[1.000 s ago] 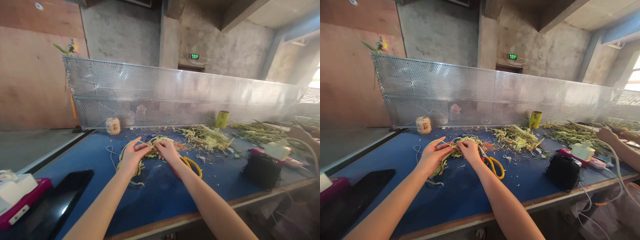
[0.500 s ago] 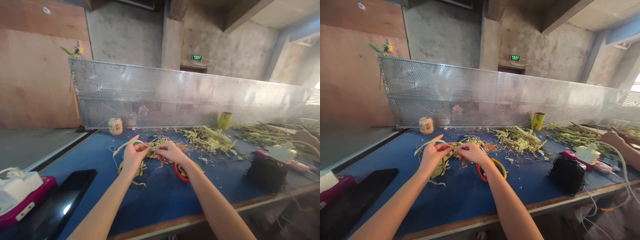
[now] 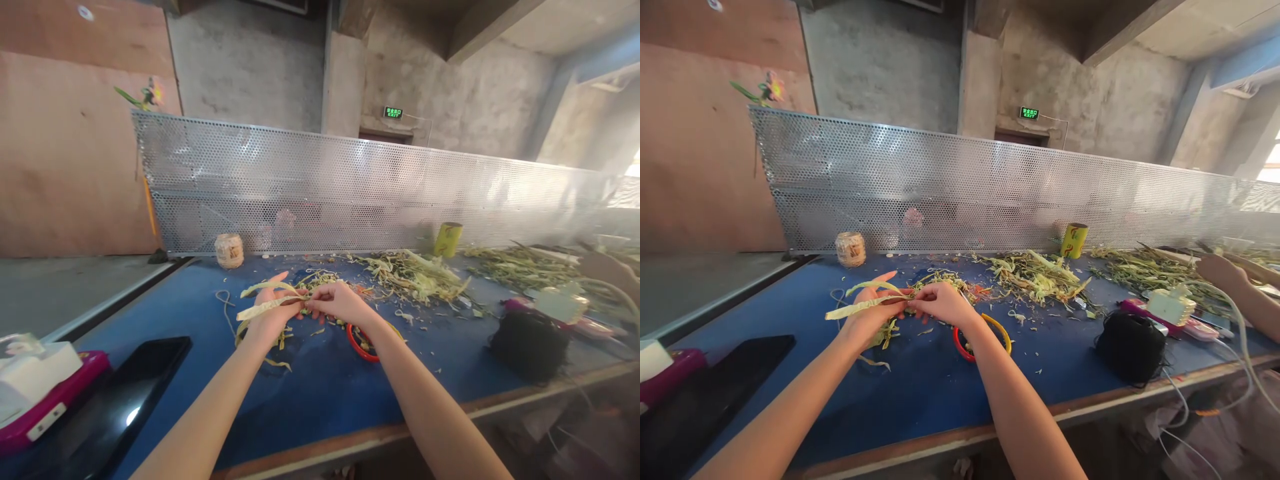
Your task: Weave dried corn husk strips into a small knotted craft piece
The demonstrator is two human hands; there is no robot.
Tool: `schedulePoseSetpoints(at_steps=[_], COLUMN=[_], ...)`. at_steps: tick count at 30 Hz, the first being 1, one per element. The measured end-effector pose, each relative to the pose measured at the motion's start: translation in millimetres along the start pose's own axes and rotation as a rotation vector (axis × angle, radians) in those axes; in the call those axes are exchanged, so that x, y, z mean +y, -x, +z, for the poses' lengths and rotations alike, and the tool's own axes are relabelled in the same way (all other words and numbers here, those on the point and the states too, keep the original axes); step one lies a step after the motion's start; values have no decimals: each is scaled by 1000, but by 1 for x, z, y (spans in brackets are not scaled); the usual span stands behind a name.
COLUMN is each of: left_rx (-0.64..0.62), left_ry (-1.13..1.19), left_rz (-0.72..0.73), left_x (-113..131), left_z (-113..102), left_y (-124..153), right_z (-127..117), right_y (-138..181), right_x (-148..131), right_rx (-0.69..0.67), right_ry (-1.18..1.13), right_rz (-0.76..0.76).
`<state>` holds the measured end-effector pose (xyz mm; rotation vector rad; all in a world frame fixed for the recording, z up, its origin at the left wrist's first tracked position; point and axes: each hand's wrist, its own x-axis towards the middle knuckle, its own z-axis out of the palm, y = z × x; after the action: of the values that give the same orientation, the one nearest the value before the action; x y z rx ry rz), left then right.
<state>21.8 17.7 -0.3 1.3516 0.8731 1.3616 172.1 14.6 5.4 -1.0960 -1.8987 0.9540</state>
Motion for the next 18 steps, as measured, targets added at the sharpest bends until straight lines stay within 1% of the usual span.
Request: schedulePoseSetpoints(at_steps=[3,7,10,13,18], left_rx=[-29,-41,-40,-39,-49], left_ry=[-15,5,19,40,112], left_rz=[-13,-30,-25,-35,-160], left_x=[-1,-2,-4,-8,-11], left_z=[0,0,0,-1,-2], left_y=[0,0,-1,-2,-3], right_z=[-1,-2,-1,-1,-2], right_y=[0,2,4,5,6], right_x=[3,3,2,-1,-2], right_rx=[45,125,167,156,142], right_ry=[167,525,725,792,752], right_rz=[-27,-136,-191,-199,-173])
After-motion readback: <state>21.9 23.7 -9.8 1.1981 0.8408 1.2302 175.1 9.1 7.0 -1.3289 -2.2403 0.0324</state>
